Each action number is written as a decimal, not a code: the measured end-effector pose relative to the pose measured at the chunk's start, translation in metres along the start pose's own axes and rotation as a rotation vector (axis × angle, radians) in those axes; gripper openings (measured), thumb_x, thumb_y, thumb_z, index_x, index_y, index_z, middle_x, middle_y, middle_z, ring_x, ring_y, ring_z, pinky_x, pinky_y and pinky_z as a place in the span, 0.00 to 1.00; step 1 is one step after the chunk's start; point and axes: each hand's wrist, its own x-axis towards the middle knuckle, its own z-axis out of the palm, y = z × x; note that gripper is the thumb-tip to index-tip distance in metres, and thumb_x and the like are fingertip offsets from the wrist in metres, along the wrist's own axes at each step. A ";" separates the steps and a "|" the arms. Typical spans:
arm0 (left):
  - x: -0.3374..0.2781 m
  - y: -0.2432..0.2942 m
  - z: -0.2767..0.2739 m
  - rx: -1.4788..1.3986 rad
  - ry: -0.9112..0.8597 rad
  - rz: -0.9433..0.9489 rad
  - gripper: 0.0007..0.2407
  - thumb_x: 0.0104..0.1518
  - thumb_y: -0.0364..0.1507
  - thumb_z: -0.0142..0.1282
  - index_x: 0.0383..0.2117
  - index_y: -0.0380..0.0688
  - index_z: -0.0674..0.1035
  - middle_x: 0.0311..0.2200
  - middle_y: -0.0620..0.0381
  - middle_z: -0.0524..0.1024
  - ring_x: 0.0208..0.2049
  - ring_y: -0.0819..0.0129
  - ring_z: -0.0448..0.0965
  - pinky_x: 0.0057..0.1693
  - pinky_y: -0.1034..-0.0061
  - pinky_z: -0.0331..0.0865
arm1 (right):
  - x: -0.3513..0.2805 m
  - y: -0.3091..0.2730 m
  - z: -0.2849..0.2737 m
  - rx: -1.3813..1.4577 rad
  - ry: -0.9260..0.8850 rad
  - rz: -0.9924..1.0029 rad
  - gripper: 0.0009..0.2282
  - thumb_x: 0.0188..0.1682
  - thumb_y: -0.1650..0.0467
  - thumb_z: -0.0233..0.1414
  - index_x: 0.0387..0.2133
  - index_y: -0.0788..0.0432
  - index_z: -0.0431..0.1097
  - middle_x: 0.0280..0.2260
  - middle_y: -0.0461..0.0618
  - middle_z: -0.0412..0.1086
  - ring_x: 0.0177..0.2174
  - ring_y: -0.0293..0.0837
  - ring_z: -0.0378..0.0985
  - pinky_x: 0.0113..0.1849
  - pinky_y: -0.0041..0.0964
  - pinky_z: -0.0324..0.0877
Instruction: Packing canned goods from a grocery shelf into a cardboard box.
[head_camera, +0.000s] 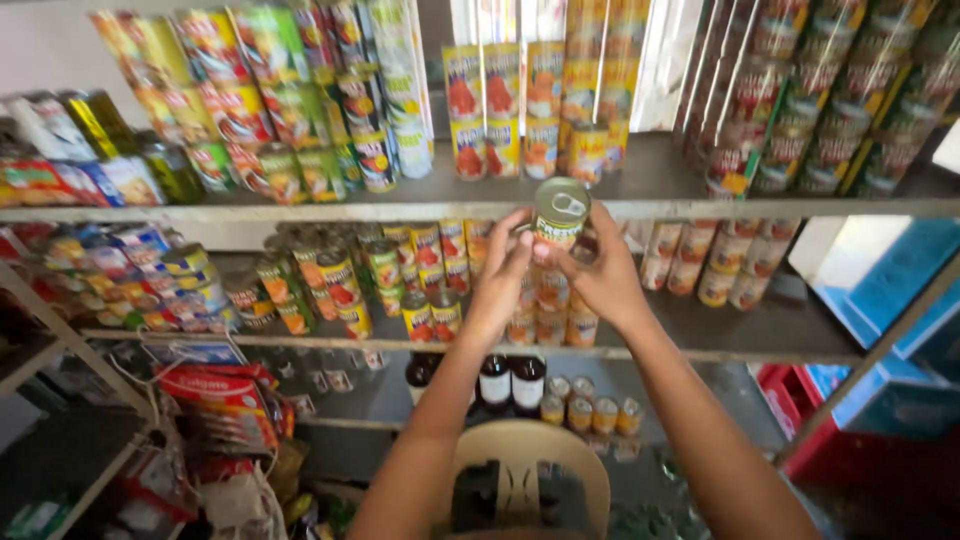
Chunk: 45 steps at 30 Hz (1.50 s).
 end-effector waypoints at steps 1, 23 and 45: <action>0.014 0.003 -0.002 0.005 0.008 0.016 0.20 0.69 0.36 0.45 0.65 0.44 0.65 0.60 0.51 0.69 0.60 0.62 0.71 0.65 0.68 0.65 | 0.015 0.001 0.002 0.004 -0.007 -0.017 0.29 0.48 0.71 0.64 0.61 0.62 0.60 0.51 0.51 0.71 0.49 0.41 0.76 0.49 0.37 0.73; 0.114 -0.045 -0.229 0.577 0.162 0.351 0.25 0.58 0.19 0.53 0.65 0.40 0.65 0.61 0.39 0.69 0.64 0.48 0.68 0.68 0.62 0.61 | 0.172 0.074 0.206 -0.078 0.054 0.061 0.38 0.44 0.69 0.64 0.66 0.60 0.50 0.43 0.58 0.76 0.40 0.48 0.82 0.41 0.41 0.77; 0.006 0.003 -0.215 0.873 0.334 0.428 0.20 0.57 0.23 0.56 0.55 0.34 0.66 0.56 0.38 0.63 0.59 0.39 0.65 0.63 0.49 0.62 | 0.085 0.047 0.239 -0.369 0.353 -0.217 0.16 0.54 0.73 0.54 0.52 0.68 0.61 0.46 0.63 0.63 0.47 0.55 0.70 0.51 0.47 0.67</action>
